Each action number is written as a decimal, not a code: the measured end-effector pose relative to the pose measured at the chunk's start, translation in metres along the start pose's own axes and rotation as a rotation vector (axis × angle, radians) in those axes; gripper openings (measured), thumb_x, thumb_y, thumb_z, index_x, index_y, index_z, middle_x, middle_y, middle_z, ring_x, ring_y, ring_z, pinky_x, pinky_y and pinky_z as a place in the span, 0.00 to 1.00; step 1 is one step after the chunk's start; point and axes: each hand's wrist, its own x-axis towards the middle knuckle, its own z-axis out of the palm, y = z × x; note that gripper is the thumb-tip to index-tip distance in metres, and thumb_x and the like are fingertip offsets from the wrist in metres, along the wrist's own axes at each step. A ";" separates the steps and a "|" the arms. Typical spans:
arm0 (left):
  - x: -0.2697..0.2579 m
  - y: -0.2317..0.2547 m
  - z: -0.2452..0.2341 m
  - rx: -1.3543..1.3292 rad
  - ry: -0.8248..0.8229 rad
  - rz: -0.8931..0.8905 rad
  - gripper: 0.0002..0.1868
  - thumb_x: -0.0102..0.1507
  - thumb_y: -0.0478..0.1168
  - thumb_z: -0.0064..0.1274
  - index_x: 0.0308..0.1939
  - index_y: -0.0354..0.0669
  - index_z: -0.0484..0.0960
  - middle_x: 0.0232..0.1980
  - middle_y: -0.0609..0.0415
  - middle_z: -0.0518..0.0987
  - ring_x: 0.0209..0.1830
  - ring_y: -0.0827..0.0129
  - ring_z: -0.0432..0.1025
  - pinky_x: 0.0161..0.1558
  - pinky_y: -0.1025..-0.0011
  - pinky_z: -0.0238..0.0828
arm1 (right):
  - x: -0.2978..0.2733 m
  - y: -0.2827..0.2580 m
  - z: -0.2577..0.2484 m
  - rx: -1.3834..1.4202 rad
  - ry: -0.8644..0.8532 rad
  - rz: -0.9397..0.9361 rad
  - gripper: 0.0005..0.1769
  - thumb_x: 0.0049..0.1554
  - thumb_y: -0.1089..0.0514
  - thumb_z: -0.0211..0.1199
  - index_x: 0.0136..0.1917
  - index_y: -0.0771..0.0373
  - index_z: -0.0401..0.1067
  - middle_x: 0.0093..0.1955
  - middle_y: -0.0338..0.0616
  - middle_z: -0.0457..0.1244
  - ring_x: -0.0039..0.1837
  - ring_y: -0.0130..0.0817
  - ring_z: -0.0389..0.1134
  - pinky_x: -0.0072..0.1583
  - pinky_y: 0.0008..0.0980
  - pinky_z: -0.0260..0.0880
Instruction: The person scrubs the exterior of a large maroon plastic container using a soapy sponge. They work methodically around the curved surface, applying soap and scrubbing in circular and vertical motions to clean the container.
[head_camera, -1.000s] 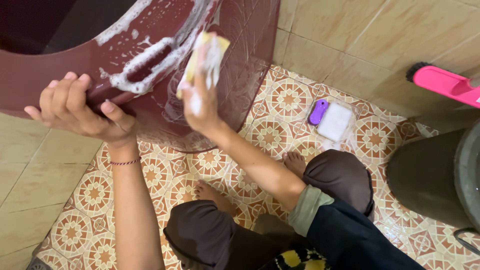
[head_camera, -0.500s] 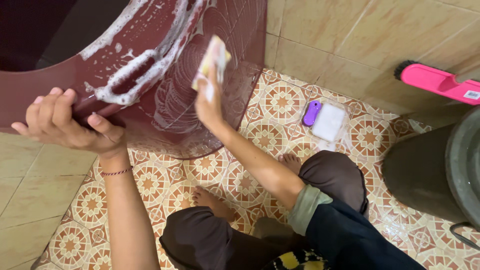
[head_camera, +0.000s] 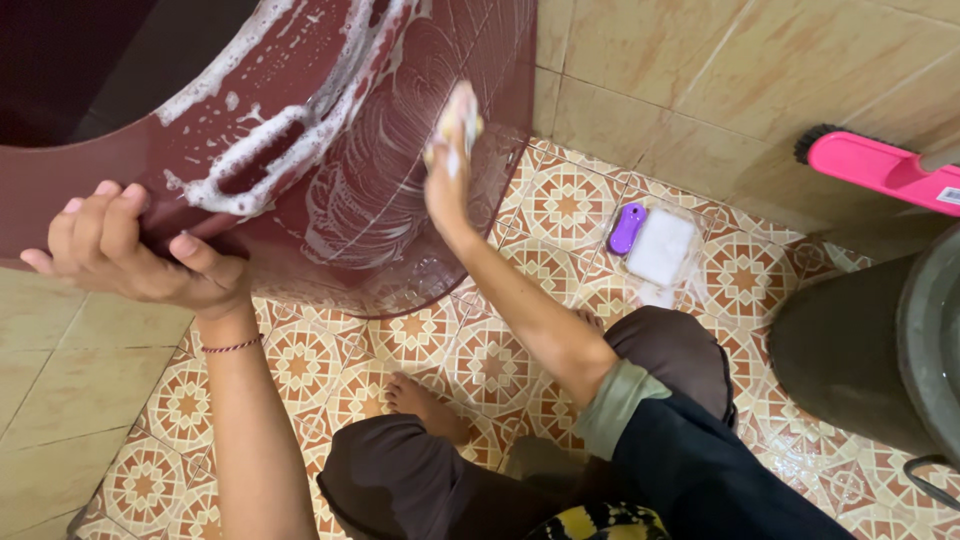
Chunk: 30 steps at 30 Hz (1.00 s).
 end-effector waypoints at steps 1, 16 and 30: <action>0.000 0.000 0.000 0.006 -0.001 -0.004 0.24 0.71 0.56 0.34 0.52 0.45 0.81 0.55 0.52 0.78 0.66 0.53 0.67 0.78 0.44 0.27 | 0.003 -0.021 0.002 0.041 0.009 -0.084 0.33 0.71 0.49 0.41 0.85 0.61 0.48 0.85 0.55 0.48 0.84 0.52 0.53 0.83 0.42 0.50; 0.024 0.070 0.000 0.096 -0.178 -0.118 0.19 0.74 0.54 0.41 0.48 0.54 0.86 0.53 0.60 0.84 0.72 0.57 0.66 0.77 0.43 0.15 | 0.046 0.038 -0.025 -0.026 -0.022 0.065 0.31 0.66 0.51 0.41 0.80 0.62 0.53 0.61 0.62 0.66 0.63 0.47 0.70 0.65 0.41 0.68; -0.005 0.046 0.037 0.206 0.074 0.062 0.18 0.71 0.57 0.42 0.42 0.52 0.82 0.42 0.57 0.80 0.52 0.62 0.74 0.78 0.45 0.36 | 0.049 0.010 -0.042 -0.081 -0.097 0.325 0.33 0.67 0.56 0.39 0.85 0.57 0.46 0.69 0.59 0.61 0.59 0.47 0.67 0.61 0.36 0.67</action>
